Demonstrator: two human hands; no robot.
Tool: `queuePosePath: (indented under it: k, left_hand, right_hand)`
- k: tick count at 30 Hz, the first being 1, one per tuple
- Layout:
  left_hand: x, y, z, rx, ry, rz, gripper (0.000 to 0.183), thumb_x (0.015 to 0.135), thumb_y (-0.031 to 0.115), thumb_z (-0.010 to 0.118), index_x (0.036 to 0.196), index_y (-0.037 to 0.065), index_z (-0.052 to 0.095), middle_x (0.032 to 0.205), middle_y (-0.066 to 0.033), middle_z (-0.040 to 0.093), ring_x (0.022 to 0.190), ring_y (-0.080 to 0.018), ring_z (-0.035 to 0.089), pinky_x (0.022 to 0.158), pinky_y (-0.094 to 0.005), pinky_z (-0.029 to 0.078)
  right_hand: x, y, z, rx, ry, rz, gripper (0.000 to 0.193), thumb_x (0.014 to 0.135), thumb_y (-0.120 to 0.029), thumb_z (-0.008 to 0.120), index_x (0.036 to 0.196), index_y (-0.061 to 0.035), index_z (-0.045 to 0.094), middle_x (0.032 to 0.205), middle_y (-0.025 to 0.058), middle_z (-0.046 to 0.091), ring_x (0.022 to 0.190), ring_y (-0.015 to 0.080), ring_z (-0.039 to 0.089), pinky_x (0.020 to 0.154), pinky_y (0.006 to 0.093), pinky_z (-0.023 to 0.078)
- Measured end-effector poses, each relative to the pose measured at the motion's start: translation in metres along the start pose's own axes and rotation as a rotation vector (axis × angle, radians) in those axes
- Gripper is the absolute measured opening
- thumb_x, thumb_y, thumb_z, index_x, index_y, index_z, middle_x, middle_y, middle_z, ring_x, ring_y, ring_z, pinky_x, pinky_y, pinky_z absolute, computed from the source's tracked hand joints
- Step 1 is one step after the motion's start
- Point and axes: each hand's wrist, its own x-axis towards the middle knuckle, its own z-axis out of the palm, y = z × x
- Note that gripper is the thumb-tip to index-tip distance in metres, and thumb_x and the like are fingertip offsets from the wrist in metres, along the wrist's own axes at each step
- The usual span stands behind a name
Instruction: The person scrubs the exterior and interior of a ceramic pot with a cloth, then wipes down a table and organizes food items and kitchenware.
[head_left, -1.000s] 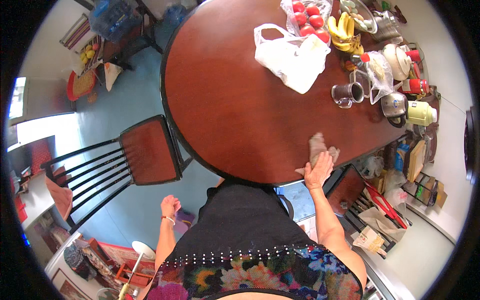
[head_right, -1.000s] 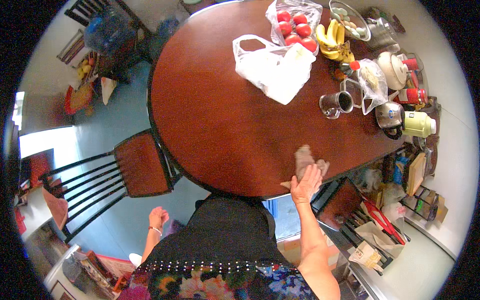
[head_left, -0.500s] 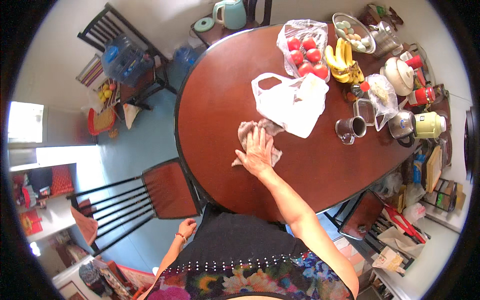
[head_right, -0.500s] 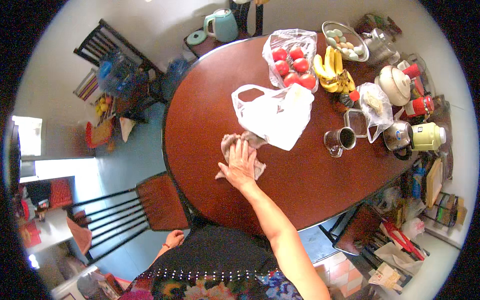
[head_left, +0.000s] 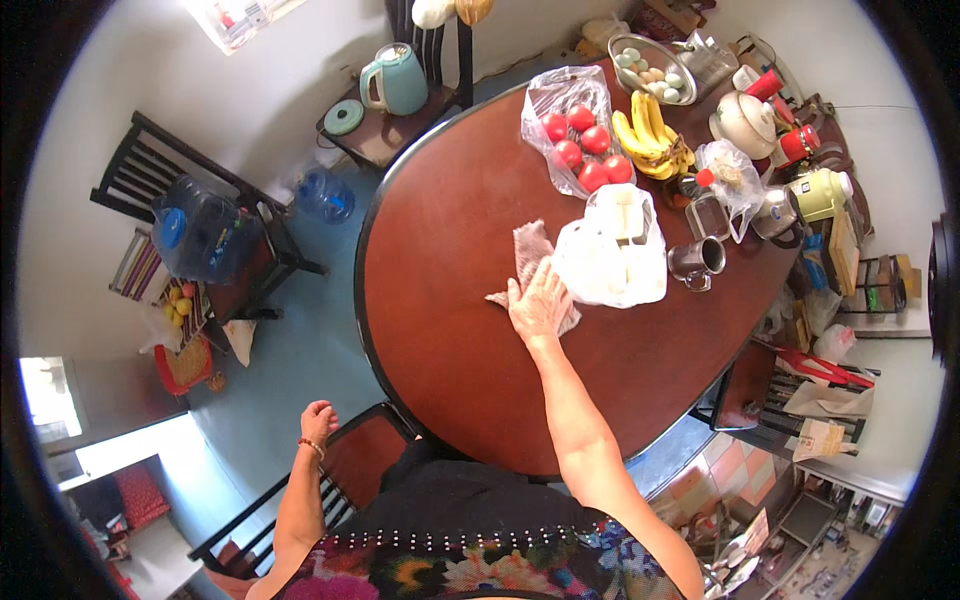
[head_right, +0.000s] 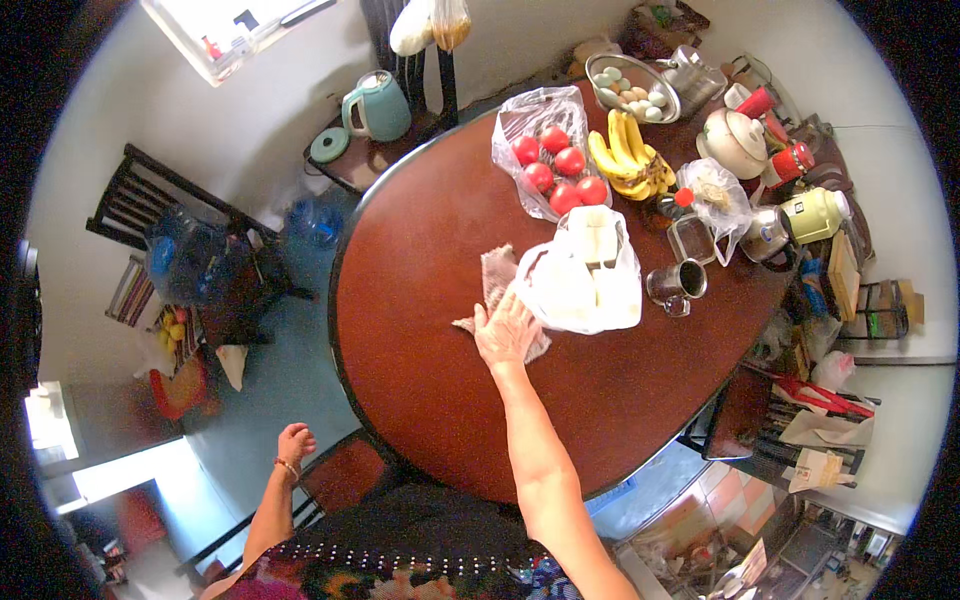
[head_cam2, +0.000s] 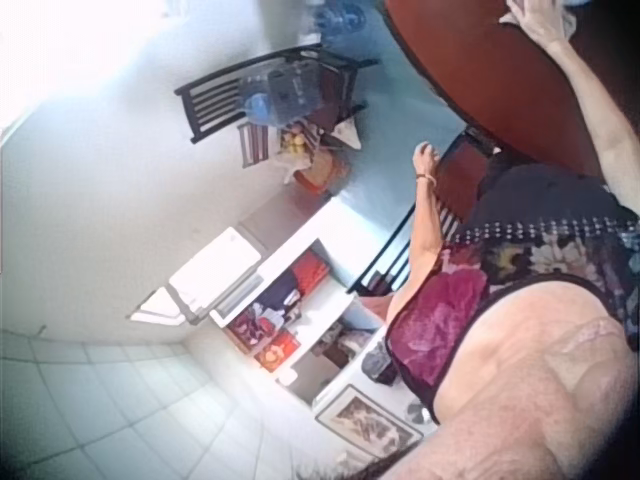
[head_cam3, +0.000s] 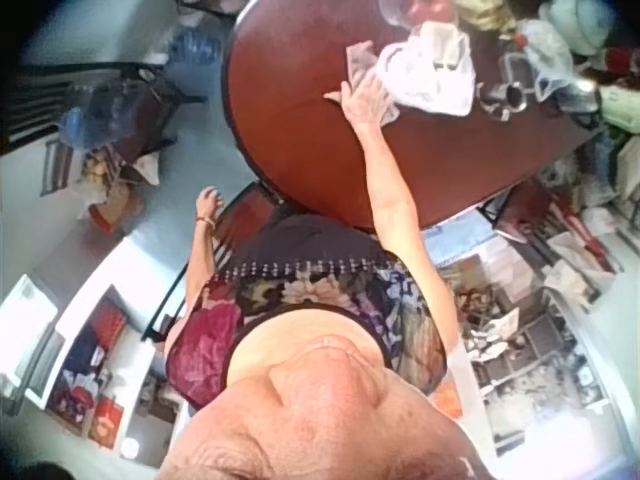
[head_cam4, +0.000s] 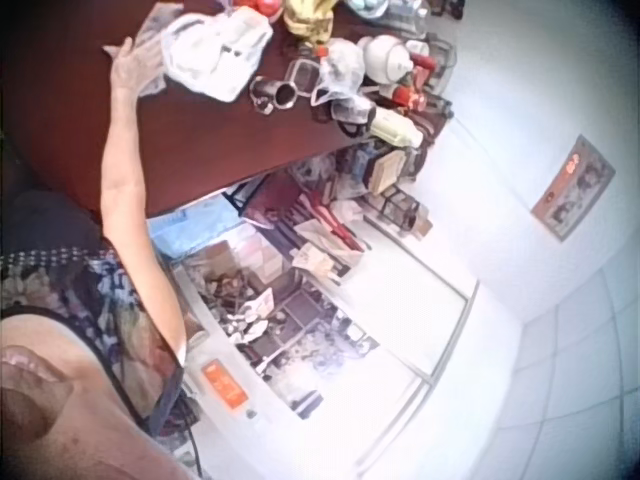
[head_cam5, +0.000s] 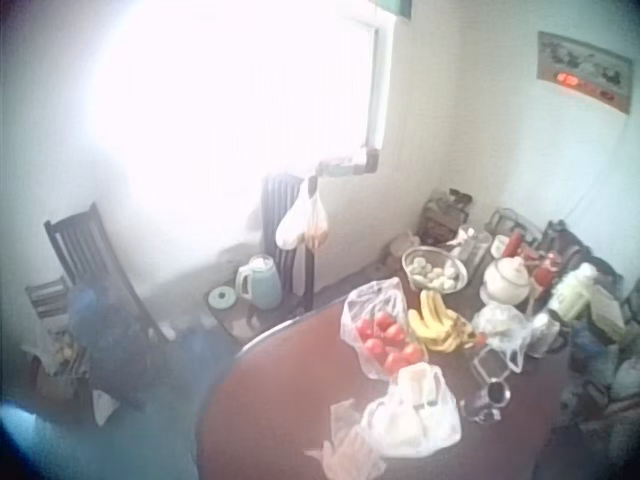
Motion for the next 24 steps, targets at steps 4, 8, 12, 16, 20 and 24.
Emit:
queuePosePath:
  k: [4,8,12,16,20,24]
  left_hand:
    - [0.014,0.001,-0.007,-0.013,-0.055,-0.047,0.019,0.084,0.009,0.056,0.102,0.002,0.057,0.082,-0.0075,0.061,0.064,-0.0144,0.06,0.052,-0.0264,0.052]
    - [0.011,-0.028,-0.001,0.175,-0.223,-0.038,0.018,0.082,0.012,0.058,0.097,0.003,0.061,0.073,-0.0113,0.063,0.062,-0.0207,0.062,0.056,-0.0333,0.052]
    - [0.01,-0.042,-0.032,0.86,-0.491,0.185,0.031,0.078,0.022,0.062,0.104,0.004,0.066,0.1,-0.015,0.068,0.099,-0.0274,0.063,0.087,-0.0362,0.049]
    - [0.06,-0.028,-0.07,0.919,-0.48,0.036,0.032,0.078,0.019,0.063,0.104,0.001,0.066,0.09,-0.0138,0.069,0.078,-0.0225,0.066,0.071,-0.0346,0.054]
    - [0.117,0.06,-0.086,0.941,-0.365,-0.09,0.032,0.078,0.017,0.063,0.103,-0.002,0.066,0.082,-0.0114,0.068,0.064,-0.0166,0.064,0.058,-0.0313,0.054]
    - [0.228,0.092,-0.118,0.229,-0.241,-0.06,0.019,0.084,0.008,0.057,0.101,0.0,0.061,0.077,-0.0087,0.063,0.061,-0.0177,0.061,0.052,-0.0305,0.052]
  right_hand:
    - [-0.015,-0.007,0.008,-0.051,0.135,0.106,0.082,0.086,-0.045,0.054,0.141,0.0064,0.023,0.146,0.0262,0.023,0.136,0.041,0.019,0.107,0.0603,0.012]
    - [0.016,-0.036,0.012,-0.058,0.073,0.188,0.08,0.086,-0.046,0.052,0.14,0.0066,0.025,0.147,0.0281,0.019,0.137,0.0421,0.016,0.108,0.0601,0.014]
    - [0.059,-0.058,0.024,-0.05,0.143,0.161,0.083,0.085,-0.05,0.053,0.14,0.0066,0.026,0.147,0.0271,0.022,0.138,0.0424,0.016,0.106,0.0618,0.019]
    - [0.103,-0.082,0.023,-0.083,0.113,0.217,0.085,0.085,-0.053,0.051,0.141,0.0056,0.025,0.148,0.0268,0.021,0.138,0.0427,0.015,0.107,0.061,0.018]
    - [0.154,-0.109,0.027,-0.1,0.132,0.262,0.086,0.085,-0.054,0.051,0.141,0.0056,0.024,0.148,0.0255,0.021,0.139,0.0412,0.015,0.107,0.06,0.018]
    - [0.214,-0.142,0.033,-0.106,0.156,0.323,0.085,0.086,-0.055,0.048,0.14,0.0059,0.025,0.148,0.0252,0.022,0.138,0.0415,0.016,0.107,0.0601,0.018]
